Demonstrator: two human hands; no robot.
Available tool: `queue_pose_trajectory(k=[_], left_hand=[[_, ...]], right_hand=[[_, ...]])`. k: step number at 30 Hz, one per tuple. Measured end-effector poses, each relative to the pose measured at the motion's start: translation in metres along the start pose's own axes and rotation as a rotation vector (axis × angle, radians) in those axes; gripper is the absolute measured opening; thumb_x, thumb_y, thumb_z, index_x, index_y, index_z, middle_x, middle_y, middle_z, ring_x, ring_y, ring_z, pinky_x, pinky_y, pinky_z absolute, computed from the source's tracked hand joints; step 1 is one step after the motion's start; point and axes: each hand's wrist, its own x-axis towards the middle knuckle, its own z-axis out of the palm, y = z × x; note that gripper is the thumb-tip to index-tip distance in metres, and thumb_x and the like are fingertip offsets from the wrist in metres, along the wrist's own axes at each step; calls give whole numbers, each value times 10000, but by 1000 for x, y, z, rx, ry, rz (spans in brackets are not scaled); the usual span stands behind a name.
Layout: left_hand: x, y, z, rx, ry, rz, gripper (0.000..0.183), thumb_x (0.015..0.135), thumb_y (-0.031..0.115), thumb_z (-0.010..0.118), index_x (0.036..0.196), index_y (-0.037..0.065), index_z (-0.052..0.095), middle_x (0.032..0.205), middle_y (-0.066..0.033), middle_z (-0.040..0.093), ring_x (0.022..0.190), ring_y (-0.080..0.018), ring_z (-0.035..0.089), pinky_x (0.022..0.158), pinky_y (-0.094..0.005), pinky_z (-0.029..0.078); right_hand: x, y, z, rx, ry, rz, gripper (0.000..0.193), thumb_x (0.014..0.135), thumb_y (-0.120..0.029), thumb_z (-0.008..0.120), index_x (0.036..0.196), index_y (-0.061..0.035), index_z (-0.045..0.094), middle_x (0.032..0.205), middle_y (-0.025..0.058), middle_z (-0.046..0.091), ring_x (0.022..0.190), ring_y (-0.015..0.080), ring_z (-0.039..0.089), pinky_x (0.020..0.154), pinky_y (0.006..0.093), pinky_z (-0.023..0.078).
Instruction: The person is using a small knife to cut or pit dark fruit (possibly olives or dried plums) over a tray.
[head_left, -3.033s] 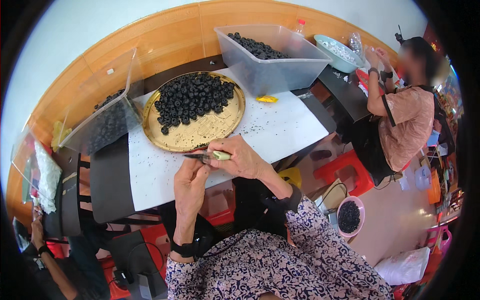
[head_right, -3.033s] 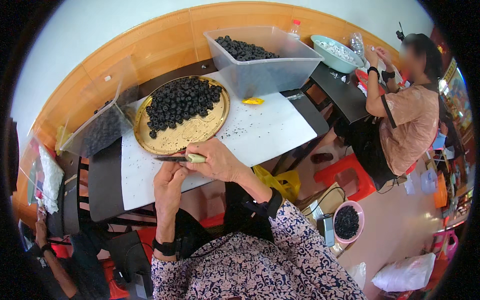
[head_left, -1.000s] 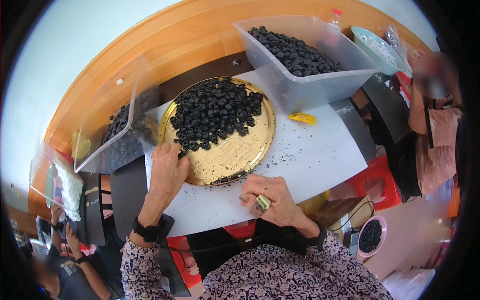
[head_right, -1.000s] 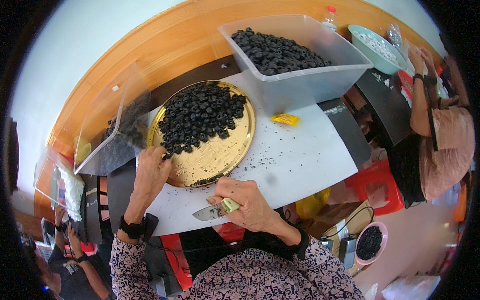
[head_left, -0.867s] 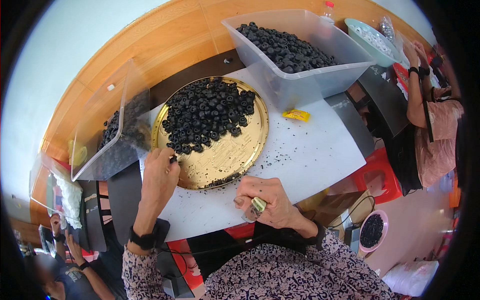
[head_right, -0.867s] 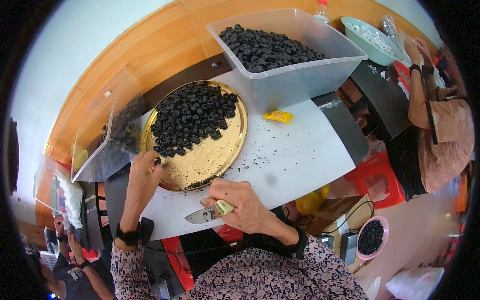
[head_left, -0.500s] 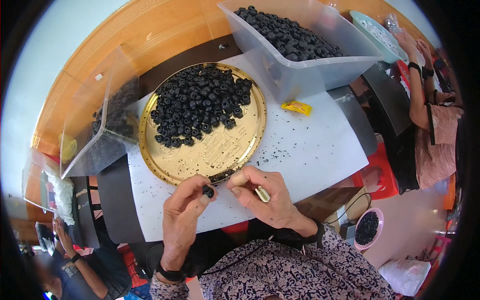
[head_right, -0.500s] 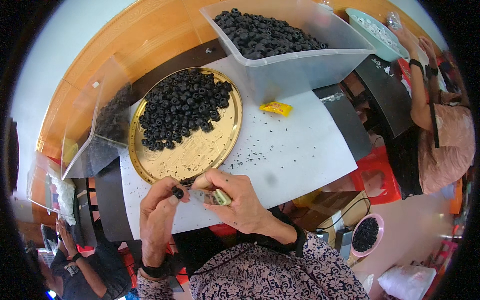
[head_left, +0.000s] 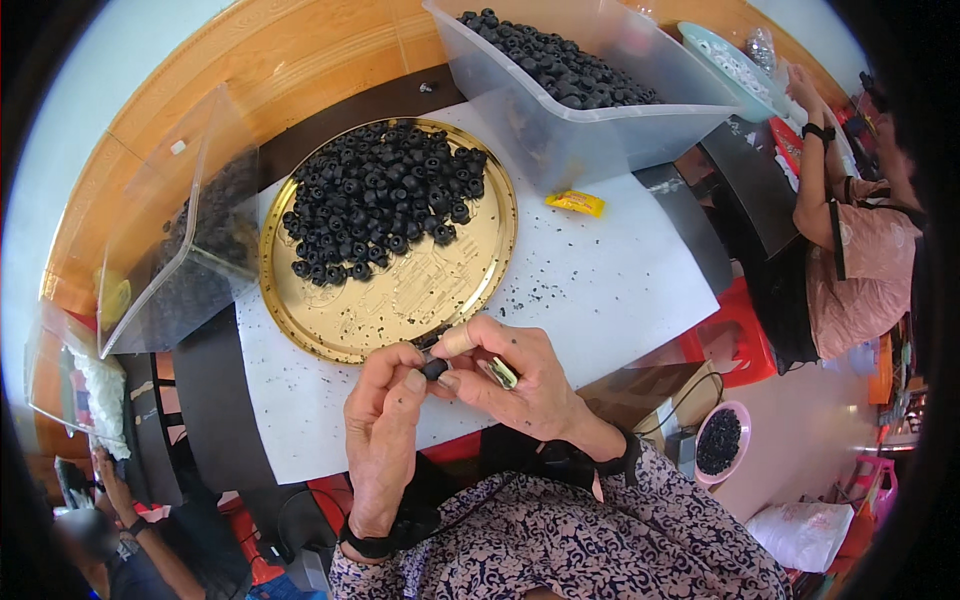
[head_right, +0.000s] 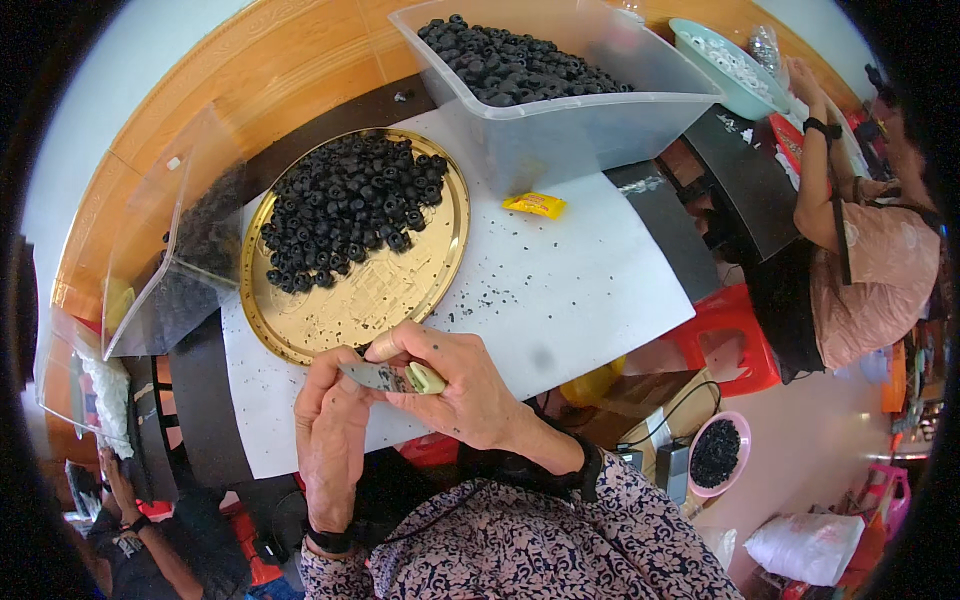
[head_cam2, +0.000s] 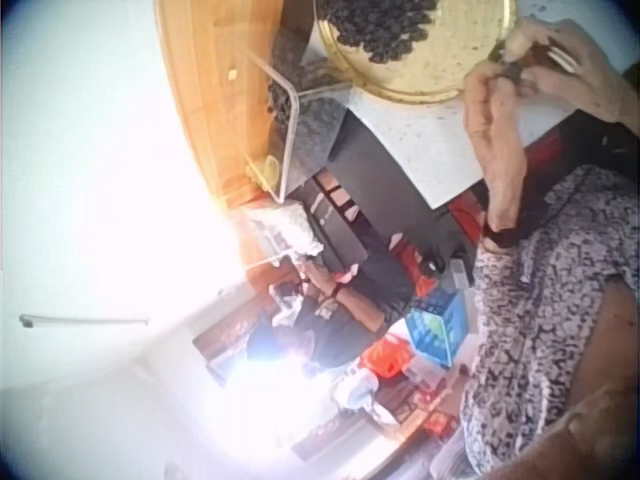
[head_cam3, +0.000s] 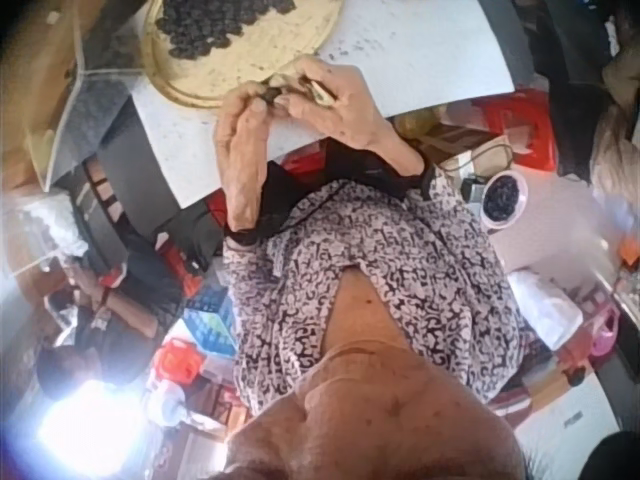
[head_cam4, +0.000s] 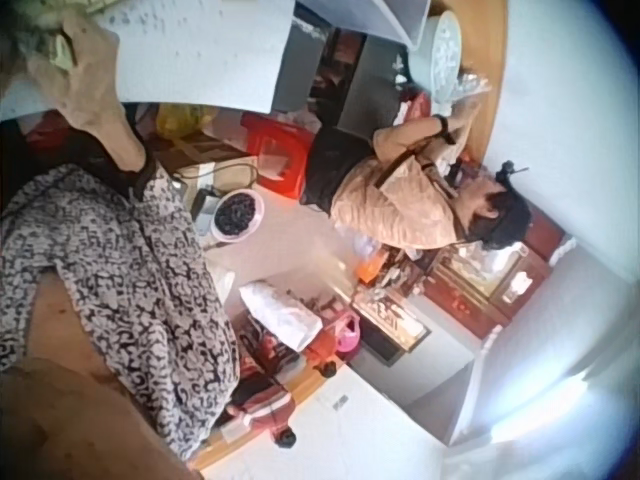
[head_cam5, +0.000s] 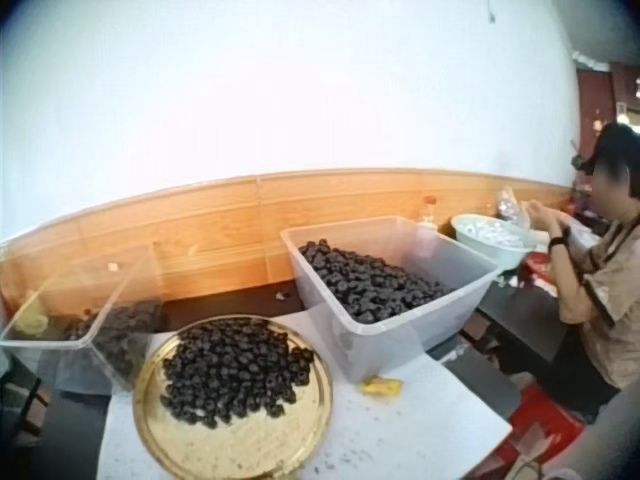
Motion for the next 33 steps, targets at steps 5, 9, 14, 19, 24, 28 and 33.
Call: queue_pose_trajectory(k=[5,9,14,19,24,28,33], left_hand=[[-5,8,5,187,23,-12,195,918,5,485,1111,-12,506,936,-54,591,844,-99,559,793,-256,442],[-9,-1,-5,357,-22,95,216,894,-20,528,1109,5,530,951,-45,597,873,-108,577,788,-253,459],[-5,-2,-10,287,-48,89,206,892,-12,542,1098,-3,547,940,-37,607,911,-121,596,825,-260,460],[-3,-3,-12,82,-84,16,216,893,-9,535,1109,-16,541,929,-43,617,911,-122,595,843,-263,457],[-3,-7,-6,267,-47,112,231,888,-10,532,1119,-9,538,919,-49,620,891,-102,586,816,-259,462],[-4,-3,-4,391,-57,137,222,892,7,537,1114,-10,537,911,-57,618,849,-99,576,780,-255,465],[1,-11,-8,6,-125,36,202,905,48,534,1096,-19,537,889,-58,606,826,-117,564,778,-258,452]], right_hand=[[-2,3,3,-41,25,-59,304,768,-24,690,1041,-18,555,848,84,606,740,165,609,645,261,471],[-3,3,4,-106,25,-109,282,760,-19,696,1016,-14,578,834,83,607,754,162,616,652,259,475],[-4,8,9,140,99,-31,106,866,-78,640,907,19,633,790,50,582,642,85,550,566,214,432],[-3,4,8,87,67,16,130,878,-96,632,881,33,617,775,36,567,646,71,531,562,205,407],[-1,-4,7,104,80,92,158,868,-109,652,855,40,601,776,21,562,647,55,502,557,205,388],[-2,3,7,135,90,104,154,862,-115,660,858,27,600,764,7,560,635,47,470,552,201,377],[-3,2,4,176,81,56,140,871,-115,642,836,8,584,757,22,593,637,54,489,560,208,391]])
